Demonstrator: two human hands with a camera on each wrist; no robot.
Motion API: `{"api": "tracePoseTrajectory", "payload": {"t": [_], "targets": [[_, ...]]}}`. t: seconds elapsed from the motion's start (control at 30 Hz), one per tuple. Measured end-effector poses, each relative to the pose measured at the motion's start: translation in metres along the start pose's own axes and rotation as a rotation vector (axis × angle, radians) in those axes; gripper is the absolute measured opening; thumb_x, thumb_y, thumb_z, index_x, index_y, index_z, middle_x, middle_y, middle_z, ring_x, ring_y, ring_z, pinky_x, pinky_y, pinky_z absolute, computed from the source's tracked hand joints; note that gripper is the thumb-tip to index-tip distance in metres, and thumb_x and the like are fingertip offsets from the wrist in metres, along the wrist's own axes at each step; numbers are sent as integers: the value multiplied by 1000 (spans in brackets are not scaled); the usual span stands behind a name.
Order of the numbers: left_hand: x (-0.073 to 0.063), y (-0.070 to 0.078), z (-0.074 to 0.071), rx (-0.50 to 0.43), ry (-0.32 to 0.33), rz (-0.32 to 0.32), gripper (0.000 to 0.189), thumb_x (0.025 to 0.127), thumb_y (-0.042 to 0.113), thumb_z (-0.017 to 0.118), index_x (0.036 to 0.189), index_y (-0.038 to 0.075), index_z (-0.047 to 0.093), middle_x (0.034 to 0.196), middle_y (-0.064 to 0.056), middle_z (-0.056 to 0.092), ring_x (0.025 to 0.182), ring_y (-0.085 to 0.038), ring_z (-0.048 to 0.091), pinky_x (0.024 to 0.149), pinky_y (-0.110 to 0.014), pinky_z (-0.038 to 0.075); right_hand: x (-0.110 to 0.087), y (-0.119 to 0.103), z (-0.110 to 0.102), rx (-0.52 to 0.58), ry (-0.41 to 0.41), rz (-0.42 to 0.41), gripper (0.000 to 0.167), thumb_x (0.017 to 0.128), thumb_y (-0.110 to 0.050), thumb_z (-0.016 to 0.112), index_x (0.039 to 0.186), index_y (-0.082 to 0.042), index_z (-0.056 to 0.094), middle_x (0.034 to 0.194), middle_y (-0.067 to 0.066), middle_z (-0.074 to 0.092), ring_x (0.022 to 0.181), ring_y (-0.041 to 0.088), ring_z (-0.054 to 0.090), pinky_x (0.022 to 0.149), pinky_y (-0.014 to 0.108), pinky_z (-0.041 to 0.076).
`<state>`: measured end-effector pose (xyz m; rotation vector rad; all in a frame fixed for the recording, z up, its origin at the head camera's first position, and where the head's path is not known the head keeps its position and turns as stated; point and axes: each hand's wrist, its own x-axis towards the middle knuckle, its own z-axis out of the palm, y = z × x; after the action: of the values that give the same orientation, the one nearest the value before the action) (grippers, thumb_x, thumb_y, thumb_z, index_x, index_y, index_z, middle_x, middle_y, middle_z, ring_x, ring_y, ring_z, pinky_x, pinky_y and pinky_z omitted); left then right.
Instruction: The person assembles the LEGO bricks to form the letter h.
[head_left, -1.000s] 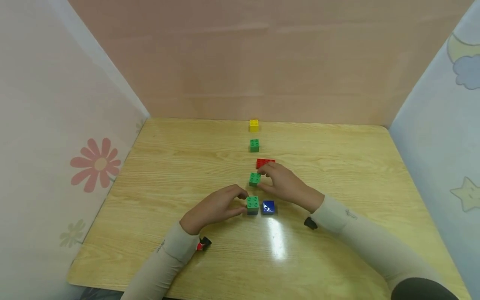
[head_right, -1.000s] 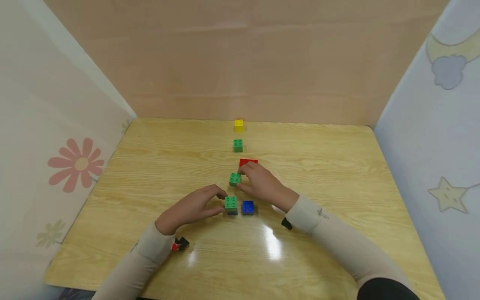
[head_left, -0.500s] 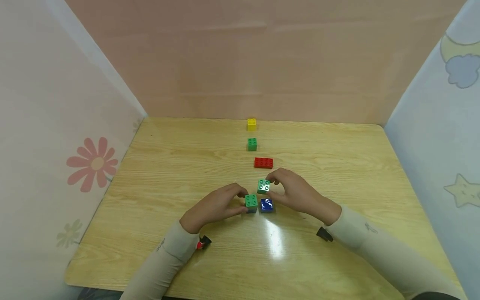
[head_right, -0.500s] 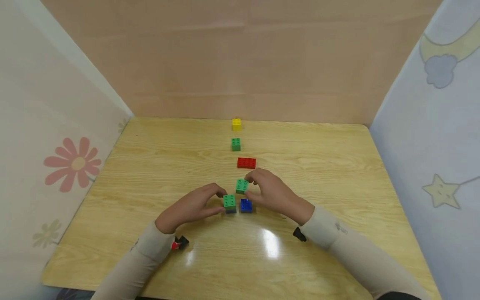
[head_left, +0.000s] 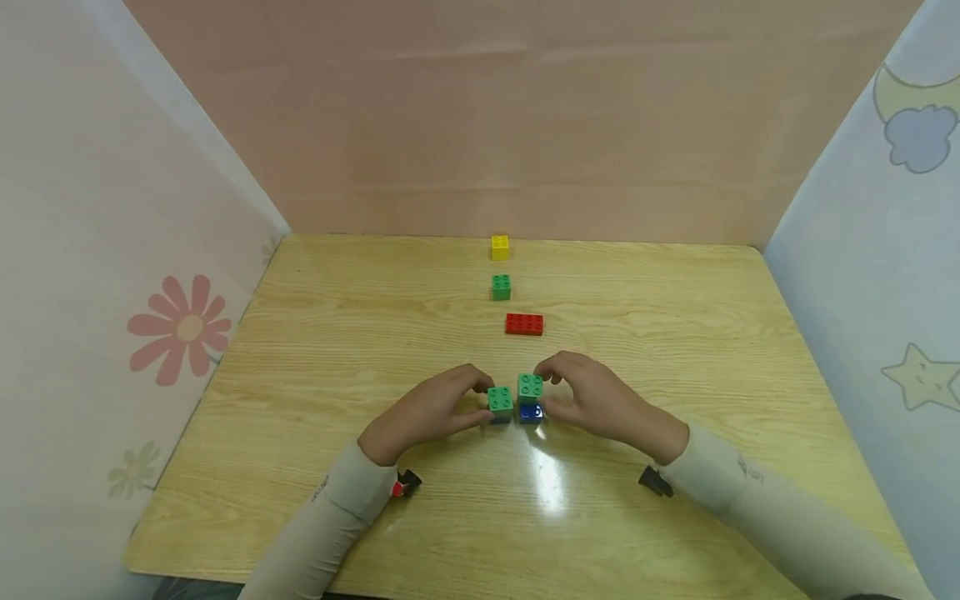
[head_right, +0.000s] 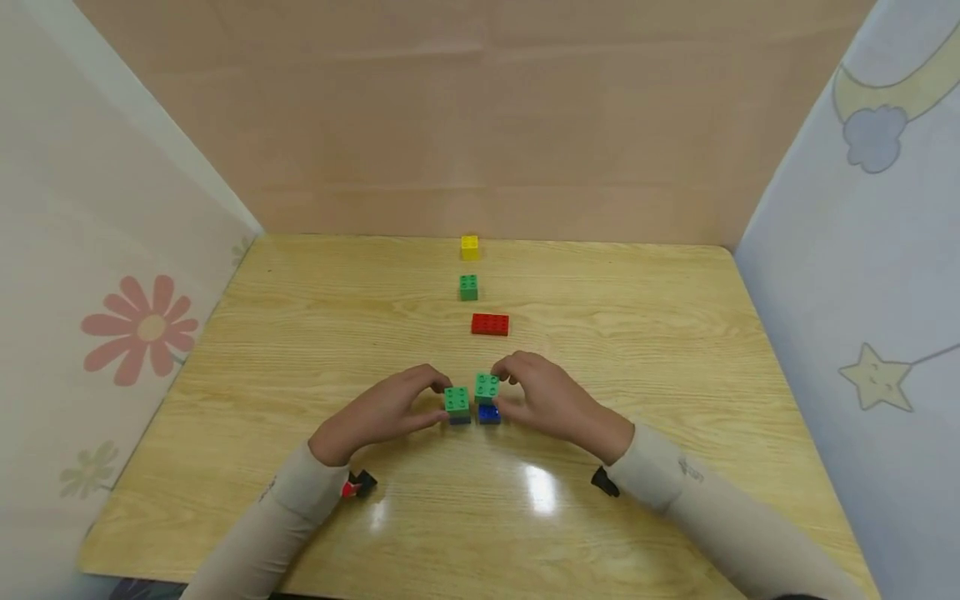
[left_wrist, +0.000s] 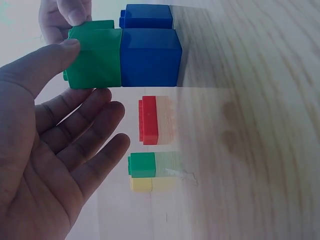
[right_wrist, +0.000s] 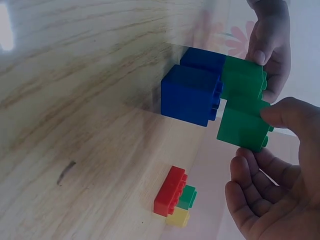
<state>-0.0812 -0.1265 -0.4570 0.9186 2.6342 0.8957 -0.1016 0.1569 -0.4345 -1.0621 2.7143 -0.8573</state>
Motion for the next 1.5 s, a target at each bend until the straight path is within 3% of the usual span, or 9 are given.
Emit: {"api": "tracePoseTrajectory", "payload": {"t": [0.27,0.57,1.23,1.5], "targets": [[-1,1,0,18,21,45,37,93,38,67,121,16,57,113,0,63,106,-16,60,89,-30,50,-3,1,2,-21,-11,-33,33,87,-27,72,114,-12,62,104,2,65,91,19,60,77,34,51],[-2,1,-1,32,15,32,38,93,39,65,123,16,56,115,0,62,107,-15,60,90,-31,50,-6,2,3,-37,-11,-51,34,85,-27,75,113,-13,62,102,-2,65,90,10,57,75,31,52],[-3,0,-1,18,-7,-3,40,93,38,67,124,15,57,116,-1,62,109,-16,59,92,-32,50,-9,1,3,-27,-20,-63,32,86,-27,73,113,-14,62,102,-5,63,91,16,60,76,31,52],[-3,0,-1,24,-5,4,38,93,35,67,123,14,58,116,-1,62,108,-17,59,92,-33,50,-11,-1,2,-36,-13,-59,32,85,-25,74,112,-14,62,102,-7,62,90,11,58,76,30,52]]}}
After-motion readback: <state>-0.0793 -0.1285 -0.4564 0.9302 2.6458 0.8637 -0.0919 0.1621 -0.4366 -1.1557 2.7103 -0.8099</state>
